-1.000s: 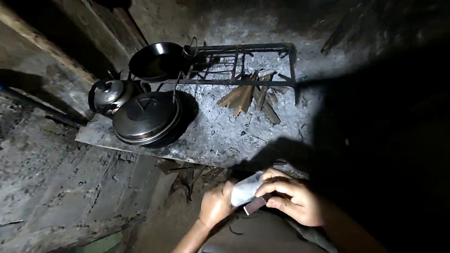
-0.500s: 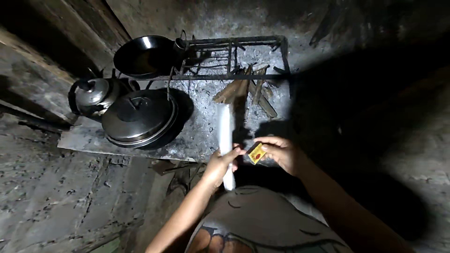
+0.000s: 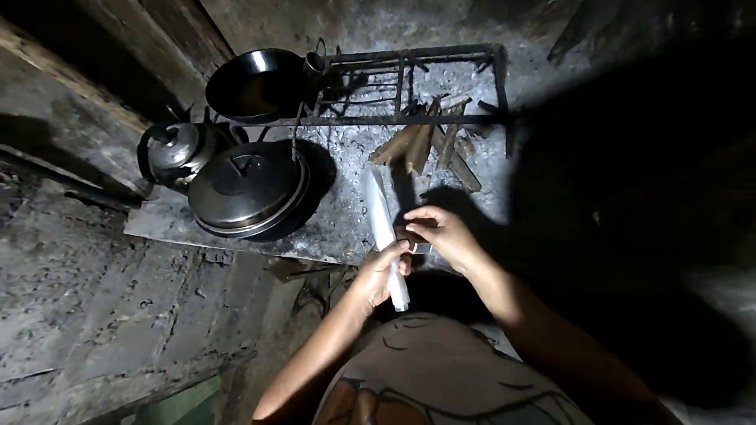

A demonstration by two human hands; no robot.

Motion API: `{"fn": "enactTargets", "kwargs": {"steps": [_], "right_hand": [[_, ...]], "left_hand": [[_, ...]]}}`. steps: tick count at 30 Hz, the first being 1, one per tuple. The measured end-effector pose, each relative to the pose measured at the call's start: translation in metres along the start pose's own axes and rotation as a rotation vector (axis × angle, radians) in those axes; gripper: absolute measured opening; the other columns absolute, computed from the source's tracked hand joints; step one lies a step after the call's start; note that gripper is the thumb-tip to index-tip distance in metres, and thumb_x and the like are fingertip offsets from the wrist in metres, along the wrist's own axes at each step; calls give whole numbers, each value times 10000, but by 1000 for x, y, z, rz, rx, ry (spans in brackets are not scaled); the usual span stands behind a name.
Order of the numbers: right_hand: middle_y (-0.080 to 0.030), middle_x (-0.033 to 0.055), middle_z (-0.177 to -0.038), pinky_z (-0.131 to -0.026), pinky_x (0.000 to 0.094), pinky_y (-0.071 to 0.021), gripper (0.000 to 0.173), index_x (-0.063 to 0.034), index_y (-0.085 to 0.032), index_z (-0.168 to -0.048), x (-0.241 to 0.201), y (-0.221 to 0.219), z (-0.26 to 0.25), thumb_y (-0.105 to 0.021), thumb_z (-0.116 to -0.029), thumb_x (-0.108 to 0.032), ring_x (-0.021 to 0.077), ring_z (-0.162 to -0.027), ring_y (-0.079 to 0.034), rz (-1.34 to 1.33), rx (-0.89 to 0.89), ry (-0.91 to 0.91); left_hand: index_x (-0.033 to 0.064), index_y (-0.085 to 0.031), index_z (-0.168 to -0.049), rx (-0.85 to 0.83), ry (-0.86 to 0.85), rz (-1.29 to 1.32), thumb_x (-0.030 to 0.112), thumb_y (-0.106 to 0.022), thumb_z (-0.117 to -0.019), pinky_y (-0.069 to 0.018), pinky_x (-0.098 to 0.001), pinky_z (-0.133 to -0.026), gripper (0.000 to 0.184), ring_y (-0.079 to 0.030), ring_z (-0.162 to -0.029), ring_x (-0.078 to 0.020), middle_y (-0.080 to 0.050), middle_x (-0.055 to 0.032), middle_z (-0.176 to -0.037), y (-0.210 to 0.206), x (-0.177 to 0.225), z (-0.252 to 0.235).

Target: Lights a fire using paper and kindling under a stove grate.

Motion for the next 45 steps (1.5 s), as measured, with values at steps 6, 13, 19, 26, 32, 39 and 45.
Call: {"fn": "enactTargets", "kwargs": {"steps": [6,13,19,26,32,39,45], "right_hand": [[-695,74,-1073,-781,267,-582,241,-49,-696,-1214,2,6,29,-651,-994,-137,87,-846,-668,127,86,208],[-715,70,-1085,-844,225,-587,242,-13,-719,-1179,0,-16,43,-657,-973,-126,51,-914,-680,131,-9,440],[-737,43,-1018,-824,207,-597,228,-12,-720,-1170,-7,-17,41,-628,-989,-116,31,-885,-699,118,-20,419],[-739,25,-1034,-841,180,-575,212,-19,-722,-1141,-13,-6,40,-587,-1001,-104,-8,-898,-681,156,10,411],[-734,94,-1137,-946,240,-581,162,-6,-737,-1064,-27,-16,43,-635,-963,-82,72,-1057,-702,262,46,532],[-749,111,-1027,-866,380,-612,129,-37,-763,-1003,-38,-33,37,-675,-927,-94,203,-943,-732,596,82,568],[-749,113,-1040,-864,445,-606,122,-54,-781,-972,-37,-41,37,-688,-922,-116,238,-977,-729,636,42,558]], "left_hand": [[47,-551,-1069,177,-217,-159,36,-574,-963,-523,-206,-565,110,-577,-572,-60,-641,-27,-771,27,14,3],[70,-566,-994,275,-413,-199,13,-604,-907,-553,-211,-588,110,-611,-572,-57,-649,12,-694,30,24,23],[91,-624,-901,337,-559,-378,-8,-609,-892,-572,-214,-630,100,-650,-617,-35,-691,51,-702,26,29,28],[67,-645,-977,257,-726,-684,1,-744,-818,-593,-189,-691,199,-665,-688,30,-702,118,-778,29,32,39],[51,-654,-997,245,-701,-649,-8,-766,-811,-610,-220,-719,225,-691,-722,-1,-727,83,-811,34,29,47],[-56,-668,-1102,243,-832,-815,42,-825,-777,-604,-249,-885,374,-704,-934,-33,-739,-17,-1020,35,39,52],[-42,-705,-1054,233,-916,-931,87,-845,-754,-578,-210,-910,355,-687,-960,-1,-746,-24,-1030,43,42,58]]}}
Point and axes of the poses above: each hand's wrist, its own z-axis away from the middle knuckle, its own y-axis out of the back of the hand, x = y × z, the point moved 4 cm from there along -z, towards the middle knuckle
